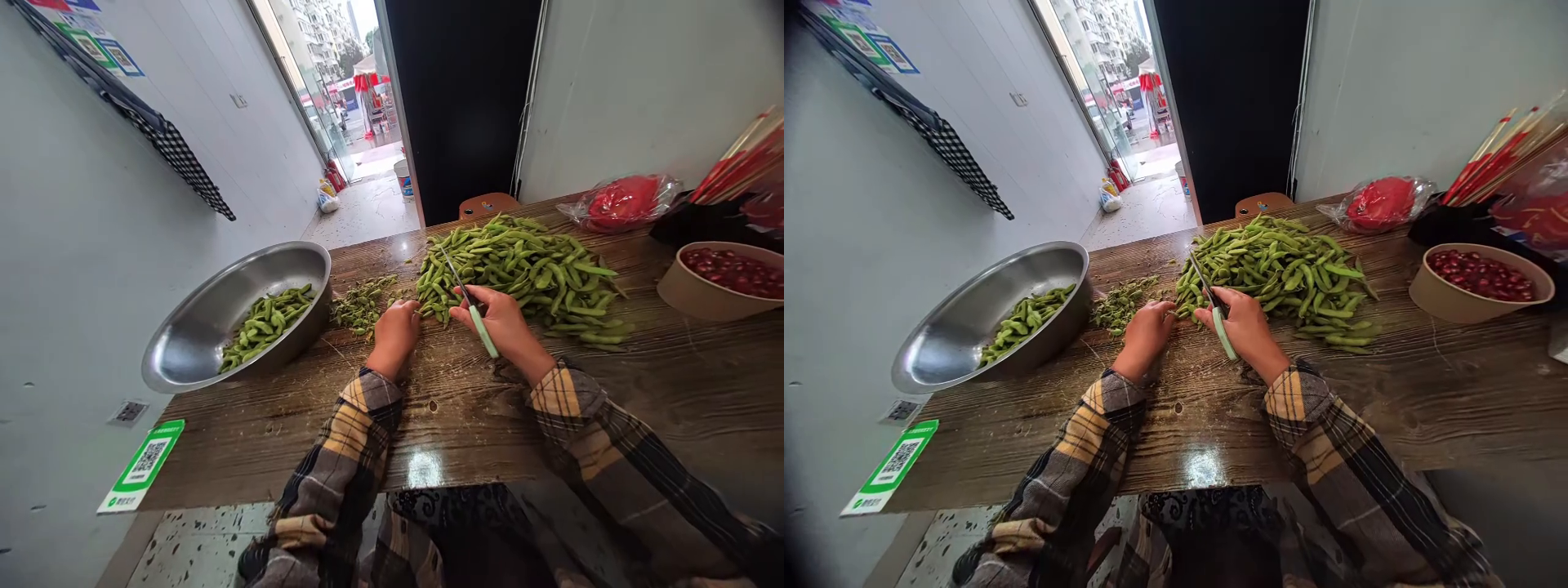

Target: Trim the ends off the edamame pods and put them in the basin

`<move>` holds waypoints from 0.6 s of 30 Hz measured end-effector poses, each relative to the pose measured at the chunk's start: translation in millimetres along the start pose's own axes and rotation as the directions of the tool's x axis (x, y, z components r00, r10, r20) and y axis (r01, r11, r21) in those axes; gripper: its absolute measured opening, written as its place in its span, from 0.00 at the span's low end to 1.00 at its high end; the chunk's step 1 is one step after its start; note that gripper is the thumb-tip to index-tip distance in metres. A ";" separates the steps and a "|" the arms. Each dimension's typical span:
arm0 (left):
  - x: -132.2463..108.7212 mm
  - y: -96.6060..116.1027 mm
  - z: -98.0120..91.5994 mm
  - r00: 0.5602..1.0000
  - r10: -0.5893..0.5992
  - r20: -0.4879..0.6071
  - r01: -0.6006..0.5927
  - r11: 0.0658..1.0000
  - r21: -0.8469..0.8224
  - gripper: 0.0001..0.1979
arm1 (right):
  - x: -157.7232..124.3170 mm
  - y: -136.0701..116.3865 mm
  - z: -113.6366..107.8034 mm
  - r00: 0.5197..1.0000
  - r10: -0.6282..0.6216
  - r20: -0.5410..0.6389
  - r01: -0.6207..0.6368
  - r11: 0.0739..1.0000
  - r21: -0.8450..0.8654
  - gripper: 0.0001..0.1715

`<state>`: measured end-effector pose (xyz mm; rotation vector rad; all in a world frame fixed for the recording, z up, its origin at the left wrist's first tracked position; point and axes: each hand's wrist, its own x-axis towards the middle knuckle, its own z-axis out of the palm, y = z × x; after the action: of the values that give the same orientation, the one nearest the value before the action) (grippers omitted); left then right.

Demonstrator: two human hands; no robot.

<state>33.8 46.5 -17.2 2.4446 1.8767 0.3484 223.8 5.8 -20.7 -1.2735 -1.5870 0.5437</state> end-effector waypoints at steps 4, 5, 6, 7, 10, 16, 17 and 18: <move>3.9 -10.6 1.7 1.000 0.008 0.017 -0.008 1.000 -0.008 0.11 | -0.7 -3.6 0.7 1.000 -0.017 0.013 0.018 0.999 -0.032 0.23; 3.3 -14.5 1.9 1.000 0.011 0.006 -0.010 0.997 -0.074 0.09 | -0.9 -4.5 0.8 1.000 -0.021 0.011 0.021 0.999 -0.037 0.22; 2.0 -18.1 1.7 1.000 0.009 -0.002 -0.009 0.986 -0.168 0.08 | -1.2 -5.3 0.8 1.000 -0.022 0.008 0.023 0.999 -0.037 0.22; 0.0 -21.2 0.8 1.000 0.003 -0.004 -0.004 0.959 -0.282 0.06 | -1.4 -5.8 0.9 1.000 -0.023 0.011 0.023 0.999 -0.034 0.21; -10.1 -26.7 -5.4 0.999 -0.031 0.009 0.031 0.805 -0.592 0.07 | -2.2 -5.9 0.8 0.999 -0.025 0.027 0.025 0.999 -0.019 0.21; -30.8 -36.3 -17.7 0.996 -0.086 -0.027 0.051 0.785 -0.618 0.06 | -3.5 -4.4 0.5 0.996 -0.055 0.071 0.059 0.997 -0.044 0.24; -31.7 -39.5 -17.8 0.993 -0.108 -0.054 0.057 0.812 -0.581 0.06 | -3.6 -4.5 0.5 0.996 -0.055 0.071 0.059 0.997 -0.050 0.24; -31.8 -42.9 -17.5 0.988 -0.133 -0.082 0.067 0.833 -0.549 0.06 | -3.7 -4.7 0.5 0.997 -0.049 0.066 0.053 0.997 -0.057 0.24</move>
<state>-18.2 25.7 -12.2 1.9681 1.6340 0.8998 221.0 0.9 -18.7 -1.2663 -1.6957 0.5139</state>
